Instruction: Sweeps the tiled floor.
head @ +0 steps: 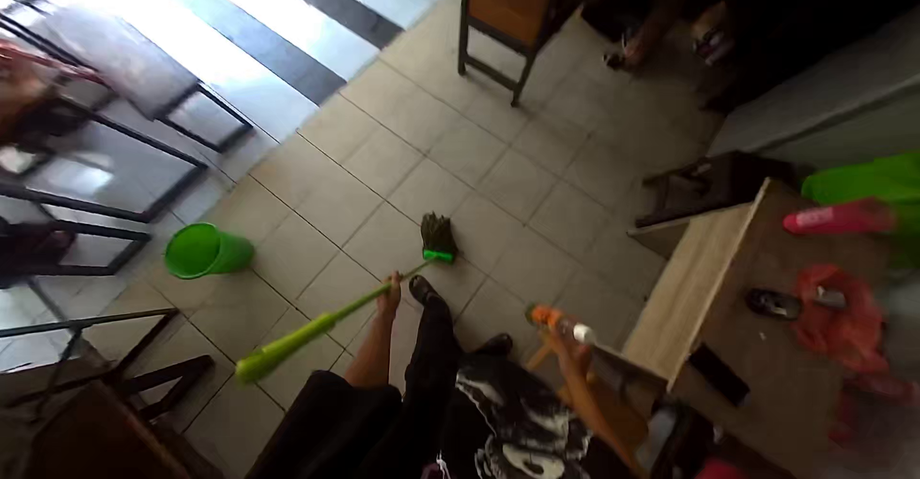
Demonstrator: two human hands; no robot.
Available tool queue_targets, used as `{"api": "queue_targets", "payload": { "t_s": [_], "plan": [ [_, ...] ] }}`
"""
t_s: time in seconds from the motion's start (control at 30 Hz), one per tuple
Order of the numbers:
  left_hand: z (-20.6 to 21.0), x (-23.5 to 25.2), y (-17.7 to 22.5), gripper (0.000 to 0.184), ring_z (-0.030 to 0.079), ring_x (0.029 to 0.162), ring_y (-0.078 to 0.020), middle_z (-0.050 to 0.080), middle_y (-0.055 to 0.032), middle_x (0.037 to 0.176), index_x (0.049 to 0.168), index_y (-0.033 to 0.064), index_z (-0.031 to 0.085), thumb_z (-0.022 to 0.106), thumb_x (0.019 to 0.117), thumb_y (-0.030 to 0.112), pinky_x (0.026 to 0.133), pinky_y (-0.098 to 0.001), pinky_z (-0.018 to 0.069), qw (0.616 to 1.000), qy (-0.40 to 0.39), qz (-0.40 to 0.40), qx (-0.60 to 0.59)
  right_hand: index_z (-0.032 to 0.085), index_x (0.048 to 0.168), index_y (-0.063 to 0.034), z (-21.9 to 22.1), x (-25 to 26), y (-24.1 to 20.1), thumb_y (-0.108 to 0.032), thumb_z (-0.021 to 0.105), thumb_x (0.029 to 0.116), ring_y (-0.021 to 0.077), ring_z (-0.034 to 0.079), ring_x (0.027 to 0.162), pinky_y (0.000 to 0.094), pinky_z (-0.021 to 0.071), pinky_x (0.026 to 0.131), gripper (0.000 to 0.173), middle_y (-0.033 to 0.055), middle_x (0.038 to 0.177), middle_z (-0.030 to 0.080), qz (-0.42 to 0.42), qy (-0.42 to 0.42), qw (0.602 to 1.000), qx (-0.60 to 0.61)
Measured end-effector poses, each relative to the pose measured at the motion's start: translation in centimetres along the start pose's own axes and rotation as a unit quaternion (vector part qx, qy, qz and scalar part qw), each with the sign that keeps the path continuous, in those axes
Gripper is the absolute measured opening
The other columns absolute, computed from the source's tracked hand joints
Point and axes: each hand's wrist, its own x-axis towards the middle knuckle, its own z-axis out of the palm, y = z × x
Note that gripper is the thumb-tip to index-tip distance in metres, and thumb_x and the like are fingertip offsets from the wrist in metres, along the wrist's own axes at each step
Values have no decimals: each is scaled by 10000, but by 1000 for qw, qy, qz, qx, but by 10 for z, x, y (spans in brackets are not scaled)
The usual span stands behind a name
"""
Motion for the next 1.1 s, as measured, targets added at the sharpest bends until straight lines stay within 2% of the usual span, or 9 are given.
{"api": "queue_targets", "payload": {
  "t_s": [0.13,0.2,0.3,0.43,0.53,0.63,0.87,1.03,1.1],
  "plan": [
    [-43,78,42,674,699,1024,-294,732,-221,1106,1144,-76,661,248,1119,456,941,-517,523,997,22,43,-61,473,1415,97,66,17,-62,-197,856,834,283,638,1219,426,520,1069,756,262,1316,628,15,60,997,-39],
    [-68,118,70,624,728,813,-200,747,-130,839,953,-66,669,277,1124,388,859,-453,579,981,105,89,-136,460,1414,98,100,26,-91,-190,848,846,280,620,1235,410,503,1079,746,264,1321,616,26,77,996,-41],
    [-119,161,100,481,644,584,-109,597,33,588,731,103,529,365,1113,345,695,-373,599,944,176,133,-245,474,1403,96,141,39,-120,-204,860,835,265,624,1226,388,499,1080,749,253,1299,629,25,92,994,-61],
    [-192,169,131,444,526,492,-78,473,88,518,681,214,438,369,1107,316,568,-302,515,899,182,203,-342,432,1444,96,192,60,-142,-228,825,869,259,616,1244,365,491,1087,767,256,1323,615,-2,121,990,-76],
    [-231,157,147,471,462,458,-57,428,106,491,634,248,430,373,1101,277,518,-261,454,862,191,254,-395,329,1519,92,232,76,-162,-232,769,922,265,547,1336,345,440,1138,809,274,1431,533,-22,173,984,-41],
    [-252,144,159,472,440,447,-51,412,111,489,627,253,443,413,1099,271,497,-247,432,842,226,277,-403,332,1533,56,278,108,-188,-289,744,944,260,544,1339,354,460,1122,797,246,1446,526,-48,209,977,0],
    [-256,205,143,497,449,482,-79,435,69,542,632,207,472,508,1069,443,511,-270,436,905,310,165,-241,307,1538,41,397,184,-256,-238,717,955,273,560,1317,380,496,1095,766,235,1442,521,-63,196,976,70],
    [-233,288,117,460,471,524,-40,457,44,563,662,55,556,523,1068,270,566,-256,451,929,356,52,-88,428,1492,-14,492,252,-329,-263,706,974,238,645,1182,409,562,996,639,174,1339,614,-45,75,988,129],
    [-224,307,121,450,530,572,-113,537,-46,601,727,-20,630,514,1068,250,622,-338,492,941,338,22,-32,425,1502,-40,538,291,-367,-292,654,1007,228,654,1130,415,571,954,601,159,1321,616,-30,14,986,166]
  ]
}}
